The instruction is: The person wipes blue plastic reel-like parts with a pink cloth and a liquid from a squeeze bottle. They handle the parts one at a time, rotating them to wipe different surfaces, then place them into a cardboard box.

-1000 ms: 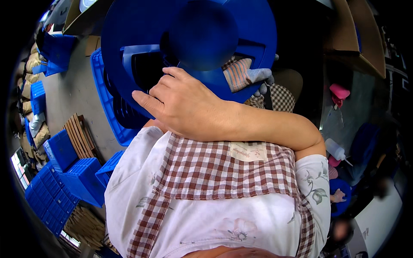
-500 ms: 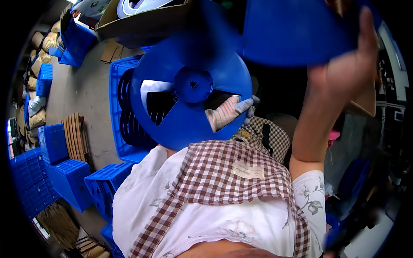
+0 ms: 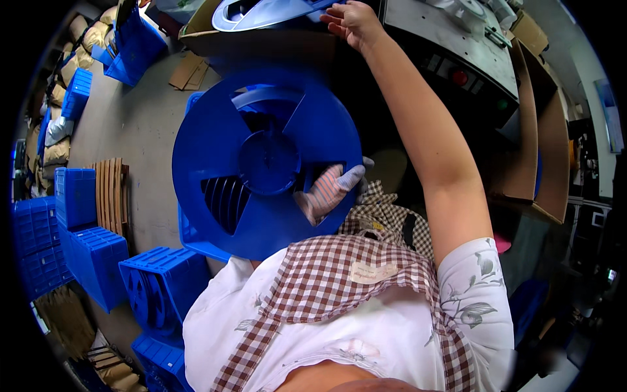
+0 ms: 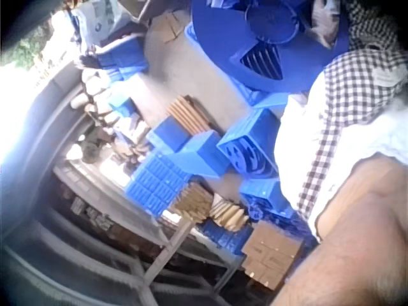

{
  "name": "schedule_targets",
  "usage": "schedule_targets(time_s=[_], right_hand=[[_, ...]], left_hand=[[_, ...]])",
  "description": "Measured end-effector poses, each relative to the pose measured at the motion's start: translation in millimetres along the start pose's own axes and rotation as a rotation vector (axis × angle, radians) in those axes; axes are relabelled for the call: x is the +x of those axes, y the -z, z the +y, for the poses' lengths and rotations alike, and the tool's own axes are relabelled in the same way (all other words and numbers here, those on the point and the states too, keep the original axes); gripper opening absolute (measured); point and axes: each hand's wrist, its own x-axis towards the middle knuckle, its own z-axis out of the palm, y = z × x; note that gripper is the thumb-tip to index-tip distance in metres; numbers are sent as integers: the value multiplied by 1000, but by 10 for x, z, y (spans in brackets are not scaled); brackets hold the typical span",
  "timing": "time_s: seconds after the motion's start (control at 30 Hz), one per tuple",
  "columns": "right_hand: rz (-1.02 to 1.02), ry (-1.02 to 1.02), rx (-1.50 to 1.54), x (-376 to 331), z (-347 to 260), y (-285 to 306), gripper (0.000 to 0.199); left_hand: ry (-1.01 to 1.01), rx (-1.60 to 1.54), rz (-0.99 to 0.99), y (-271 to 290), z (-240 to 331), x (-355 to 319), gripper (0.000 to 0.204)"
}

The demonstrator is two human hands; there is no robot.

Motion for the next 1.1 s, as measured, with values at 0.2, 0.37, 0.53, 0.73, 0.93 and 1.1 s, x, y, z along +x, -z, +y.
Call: schedule_targets(time_s=[0.2,0.37,0.53,0.73,0.93,1.1], right_hand=[[-211,287,-406,-1003,-257,-110,44],[-343,414,-490,-1820,-65,-91,34],[-376,348,-437,-2462,-196,220,28],[-172,458,-662,-2763,-105,453,23],[-109,470,-639,-3014,-94,649,23],[-114,448,-635,-3249,-199,572,22]], left_hand=[[22,93,77,1,51,-23,38],[-7,314,178,100,75,0,34],[-20,447,178,41,230,-48,35],[-20,-102,6,-281,364,-62,35],[86,152,-136,-335,233,37,41],[87,179,-159,-415,203,-77,41]])
